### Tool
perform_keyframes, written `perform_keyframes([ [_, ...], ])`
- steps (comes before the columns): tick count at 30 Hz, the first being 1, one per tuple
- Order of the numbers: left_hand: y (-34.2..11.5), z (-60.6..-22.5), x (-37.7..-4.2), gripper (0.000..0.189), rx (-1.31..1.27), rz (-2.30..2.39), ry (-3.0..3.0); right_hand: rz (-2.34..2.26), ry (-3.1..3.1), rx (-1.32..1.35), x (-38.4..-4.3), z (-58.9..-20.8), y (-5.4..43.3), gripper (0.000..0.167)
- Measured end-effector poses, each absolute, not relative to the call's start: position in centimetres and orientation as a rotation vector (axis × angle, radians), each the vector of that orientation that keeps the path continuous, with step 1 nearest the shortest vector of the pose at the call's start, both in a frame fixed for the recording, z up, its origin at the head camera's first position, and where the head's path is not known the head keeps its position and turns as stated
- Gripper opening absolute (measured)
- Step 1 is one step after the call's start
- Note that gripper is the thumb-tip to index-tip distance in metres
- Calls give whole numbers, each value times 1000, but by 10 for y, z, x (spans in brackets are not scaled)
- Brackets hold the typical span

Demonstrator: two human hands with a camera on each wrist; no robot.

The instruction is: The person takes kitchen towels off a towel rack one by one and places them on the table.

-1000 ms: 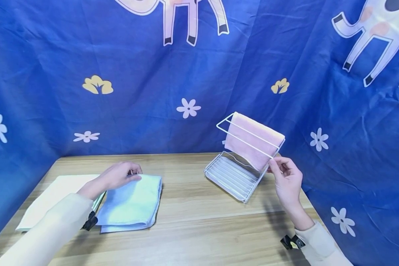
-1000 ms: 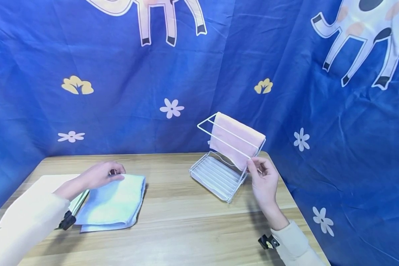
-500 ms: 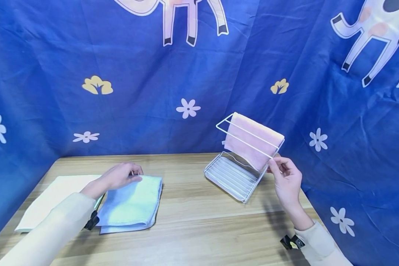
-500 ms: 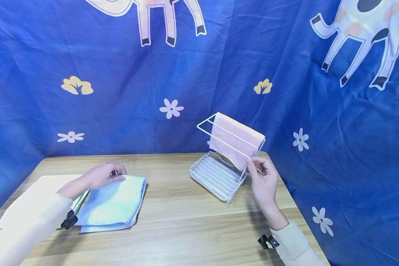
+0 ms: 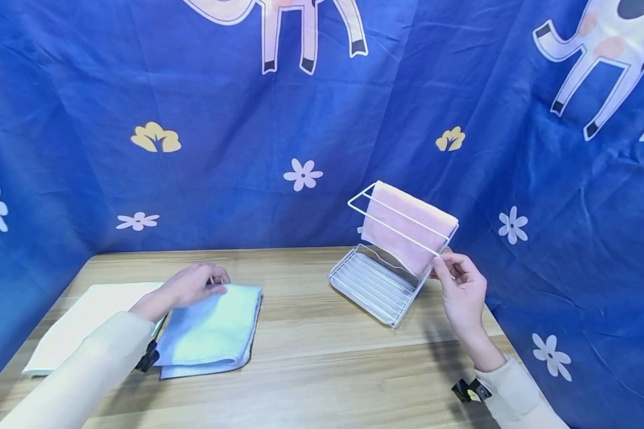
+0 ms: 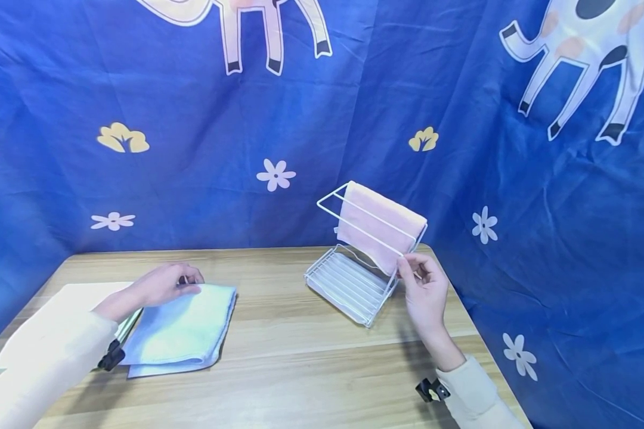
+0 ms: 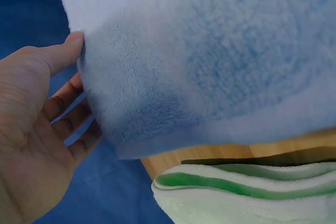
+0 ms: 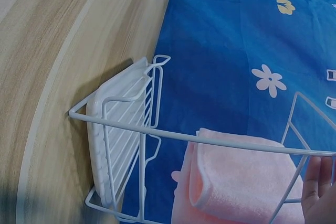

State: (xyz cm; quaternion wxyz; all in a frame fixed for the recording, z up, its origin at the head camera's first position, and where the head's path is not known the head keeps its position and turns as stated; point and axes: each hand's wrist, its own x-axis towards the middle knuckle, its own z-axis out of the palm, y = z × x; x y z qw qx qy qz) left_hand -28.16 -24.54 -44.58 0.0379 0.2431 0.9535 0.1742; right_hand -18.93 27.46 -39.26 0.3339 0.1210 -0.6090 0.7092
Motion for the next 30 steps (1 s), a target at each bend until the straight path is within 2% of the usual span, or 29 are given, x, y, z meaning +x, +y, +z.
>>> perform_keyframes([
  [9, -254, -437, -279, 21, 711, 571, 2963, 1851, -1578, 341, -189, -392, 275, 15],
  [15, -251, -428, -269, 23, 737, 621, 3011, 1852, -1570, 359, -189, -392, 274, 15],
  [30, -197, -398, -247, 20, 890, 774, 3043, 1848, -1569, 372, -188, -392, 274, 13],
])
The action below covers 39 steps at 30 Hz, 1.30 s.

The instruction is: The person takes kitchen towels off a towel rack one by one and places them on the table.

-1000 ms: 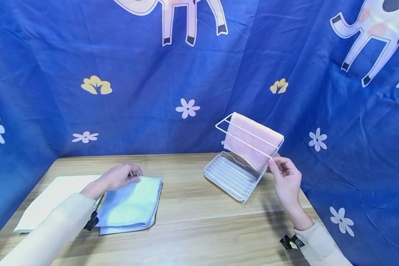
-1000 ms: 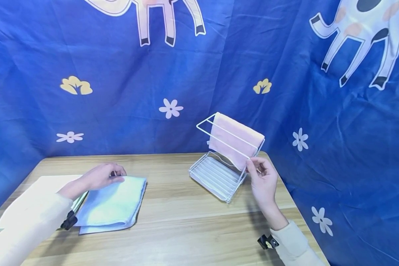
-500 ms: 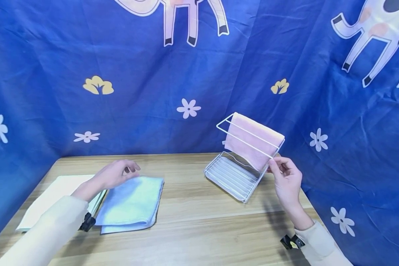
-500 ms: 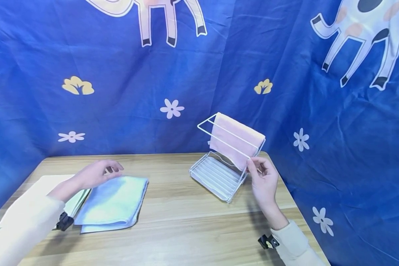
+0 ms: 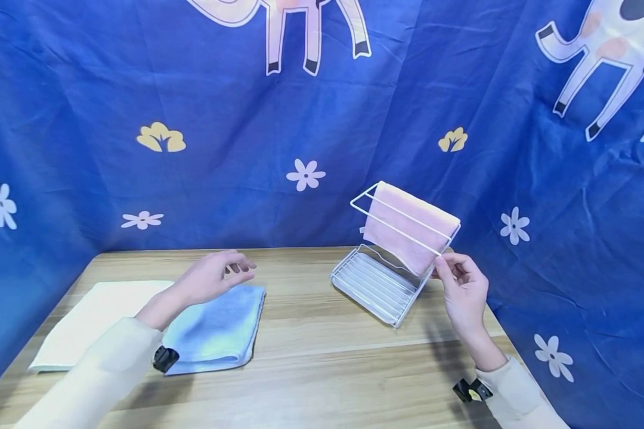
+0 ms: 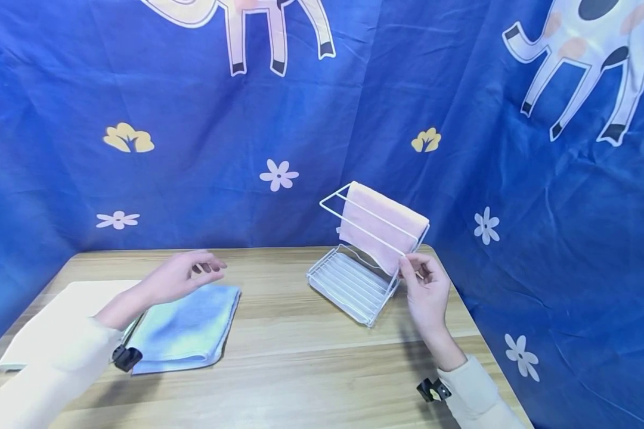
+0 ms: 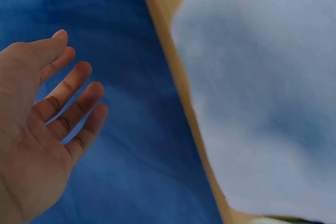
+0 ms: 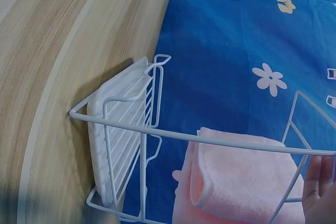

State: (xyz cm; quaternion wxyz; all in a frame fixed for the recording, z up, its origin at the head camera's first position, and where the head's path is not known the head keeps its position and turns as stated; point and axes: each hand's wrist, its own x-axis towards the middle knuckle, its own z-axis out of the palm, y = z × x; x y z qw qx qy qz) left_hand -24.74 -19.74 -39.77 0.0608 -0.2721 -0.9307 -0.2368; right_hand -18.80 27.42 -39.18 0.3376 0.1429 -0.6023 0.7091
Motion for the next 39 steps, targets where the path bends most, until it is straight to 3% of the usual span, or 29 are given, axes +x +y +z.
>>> perform_keyframes([
  [20, -96, -367, -247, 16, -995, -990, -2548, 1859, -1539, 385, -188, -392, 275, 13],
  [39, -24, -319, -259, 24, -1157, -886, -2373, 1860, -1558, 355, -187, -391, 274, 13],
])
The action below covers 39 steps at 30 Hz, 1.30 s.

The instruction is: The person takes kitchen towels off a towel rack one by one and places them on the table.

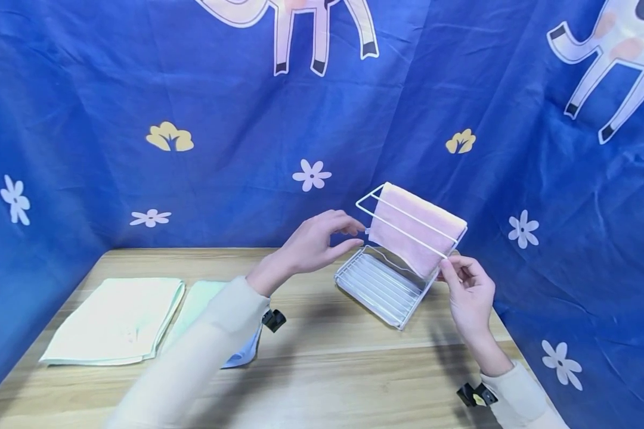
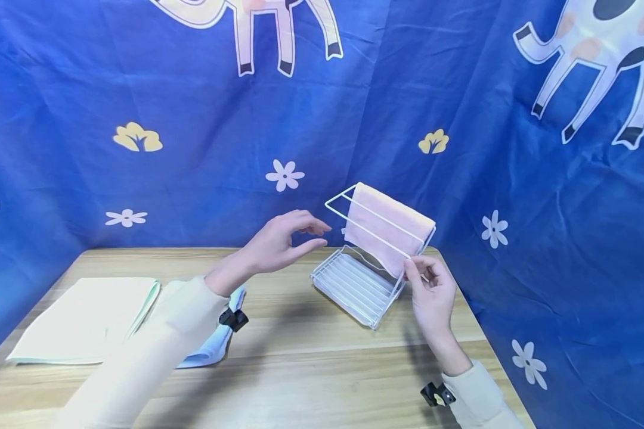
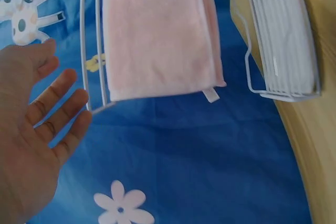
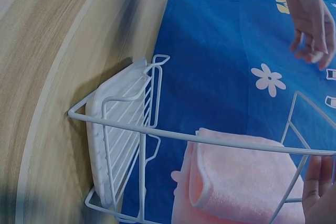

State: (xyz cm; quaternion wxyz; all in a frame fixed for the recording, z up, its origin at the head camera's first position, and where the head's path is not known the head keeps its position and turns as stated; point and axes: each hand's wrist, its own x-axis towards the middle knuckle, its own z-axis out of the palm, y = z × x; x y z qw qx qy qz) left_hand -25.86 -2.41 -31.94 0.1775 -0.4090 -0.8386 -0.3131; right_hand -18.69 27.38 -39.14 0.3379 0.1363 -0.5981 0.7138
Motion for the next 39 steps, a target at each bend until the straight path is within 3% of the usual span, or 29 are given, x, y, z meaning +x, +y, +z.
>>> perform_keyframes([
  [16, 35, -285, -281, 29, -1204, -802, -2419, 1881, -1520, 378, -185, -391, 273, 11],
  [39, 95, -277, -331, 33, -1168, -656, -2596, 1906, -1494, 396, -187, -394, 272, 10],
])
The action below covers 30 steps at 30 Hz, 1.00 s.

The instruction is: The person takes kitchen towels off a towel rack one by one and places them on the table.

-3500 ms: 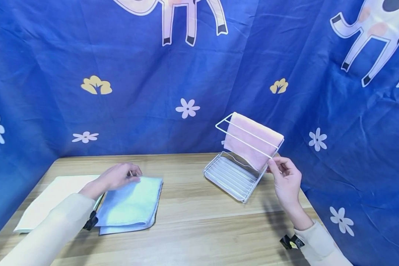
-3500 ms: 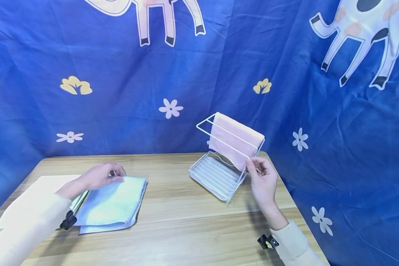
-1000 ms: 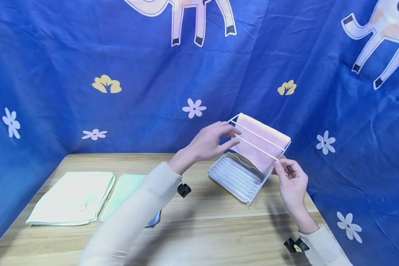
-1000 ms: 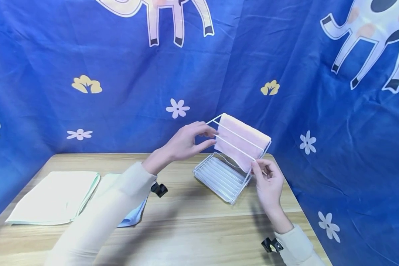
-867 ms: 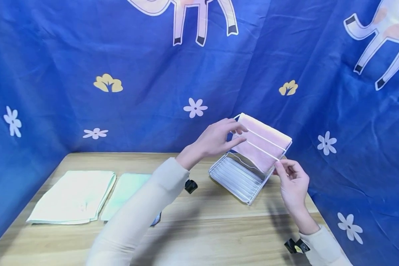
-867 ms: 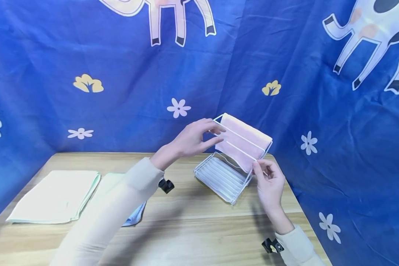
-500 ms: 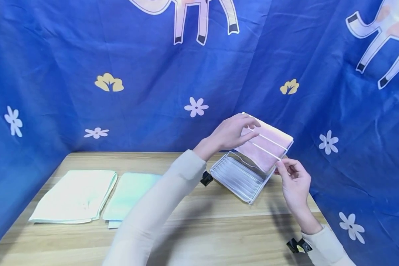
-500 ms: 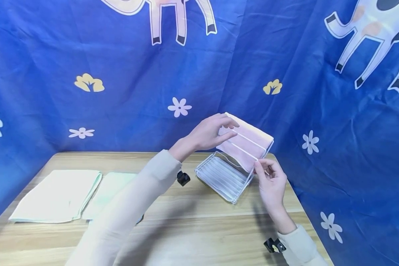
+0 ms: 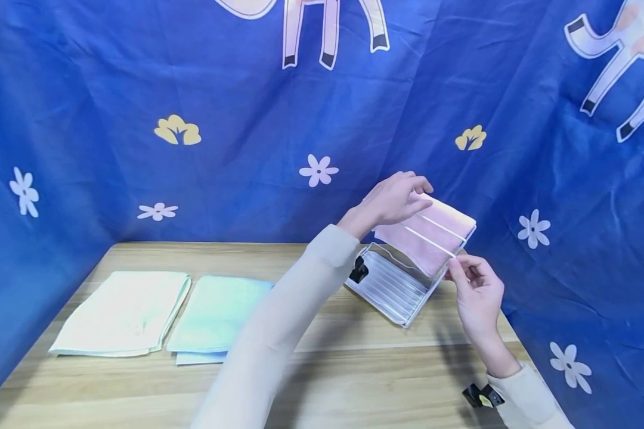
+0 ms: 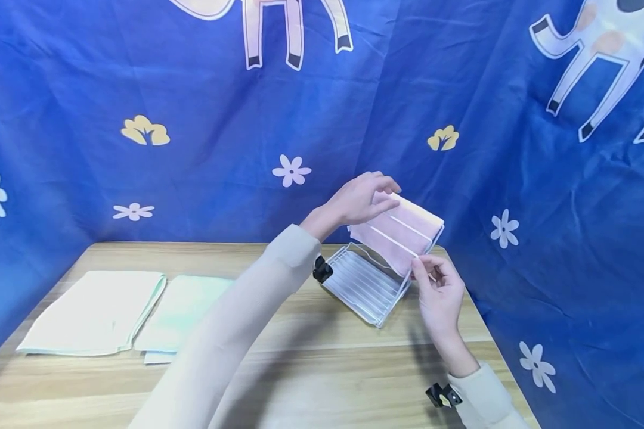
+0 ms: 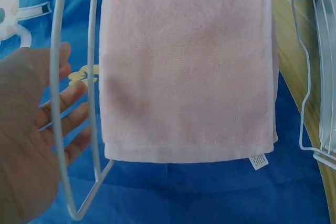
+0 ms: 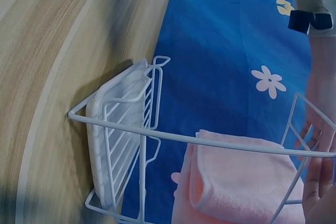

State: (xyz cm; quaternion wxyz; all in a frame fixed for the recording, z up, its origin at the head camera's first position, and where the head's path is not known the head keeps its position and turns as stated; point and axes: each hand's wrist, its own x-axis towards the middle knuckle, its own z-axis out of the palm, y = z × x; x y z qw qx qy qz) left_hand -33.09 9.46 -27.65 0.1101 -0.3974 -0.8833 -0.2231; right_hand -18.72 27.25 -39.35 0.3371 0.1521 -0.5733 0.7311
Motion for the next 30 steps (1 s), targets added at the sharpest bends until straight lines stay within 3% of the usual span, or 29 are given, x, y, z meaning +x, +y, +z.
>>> perform_keyframes([
  [12, 116, -278, -341, 33, -1144, -405, -2681, 1906, -1490, 416, -188, -394, 273, 11],
  [30, 125, -277, -348, 31, -1004, -393, -2773, 1888, -1518, 388, -190, -391, 272, 16],
])
